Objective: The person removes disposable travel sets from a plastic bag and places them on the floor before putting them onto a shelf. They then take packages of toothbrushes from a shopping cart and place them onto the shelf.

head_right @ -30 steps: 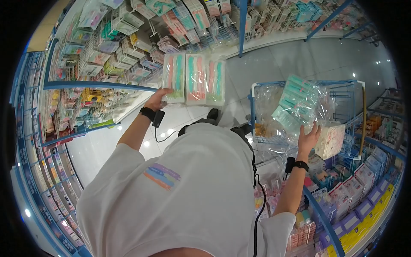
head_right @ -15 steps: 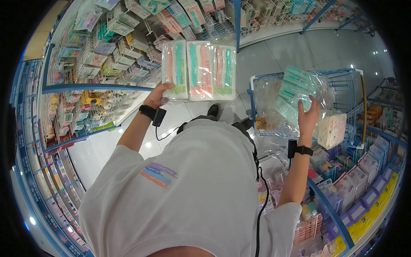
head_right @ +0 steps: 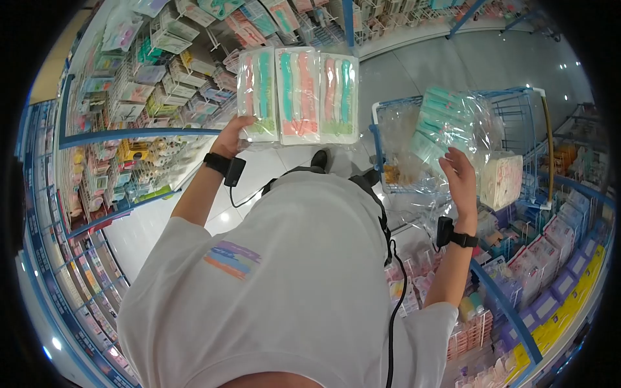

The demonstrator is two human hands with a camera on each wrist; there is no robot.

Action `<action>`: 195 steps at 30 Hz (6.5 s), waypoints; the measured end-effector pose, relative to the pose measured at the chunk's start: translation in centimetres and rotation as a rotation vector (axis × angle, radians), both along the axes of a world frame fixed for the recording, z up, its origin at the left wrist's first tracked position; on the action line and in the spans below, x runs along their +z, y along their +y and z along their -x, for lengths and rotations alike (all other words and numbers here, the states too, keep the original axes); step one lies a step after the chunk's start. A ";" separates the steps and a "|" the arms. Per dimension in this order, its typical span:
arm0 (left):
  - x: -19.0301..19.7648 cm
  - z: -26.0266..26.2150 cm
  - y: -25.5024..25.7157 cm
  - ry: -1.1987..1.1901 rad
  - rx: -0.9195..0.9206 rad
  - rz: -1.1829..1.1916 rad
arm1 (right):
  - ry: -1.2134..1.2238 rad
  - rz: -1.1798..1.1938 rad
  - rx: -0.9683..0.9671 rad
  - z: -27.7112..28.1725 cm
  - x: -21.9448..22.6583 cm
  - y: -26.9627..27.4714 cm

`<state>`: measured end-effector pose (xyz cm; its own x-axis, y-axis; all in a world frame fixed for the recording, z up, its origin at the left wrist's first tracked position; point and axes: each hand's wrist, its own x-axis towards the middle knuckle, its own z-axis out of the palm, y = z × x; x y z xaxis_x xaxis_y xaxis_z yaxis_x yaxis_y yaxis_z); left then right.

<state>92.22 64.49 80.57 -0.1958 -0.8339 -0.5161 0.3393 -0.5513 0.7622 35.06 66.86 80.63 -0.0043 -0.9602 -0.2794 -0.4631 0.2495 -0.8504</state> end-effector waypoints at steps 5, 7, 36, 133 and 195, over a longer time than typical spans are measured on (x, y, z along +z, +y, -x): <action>-0.1 0.6 -0.4 0.026 0.088 -0.082 | -0.165 0.025 0.022 -4.2 2.8 -1.3; -0.1 1.0 -0.7 0.025 0.081 -0.076 | -0.236 0.045 0.031 -5.5 3.0 -1.4; 4.8 12.2 -5.4 -0.466 -0.635 0.575 | 0.008 0.212 0.275 -7.9 2.0 -3.2; 1.6 16.4 -6.8 -0.330 -0.580 0.440 | -0.922 -0.031 -0.322 -10.4 0.0 -2.0; -1.5 14.4 -6.1 -0.165 0.022 0.175 | 0.130 0.500 -0.770 7.2 -6.6 -2.5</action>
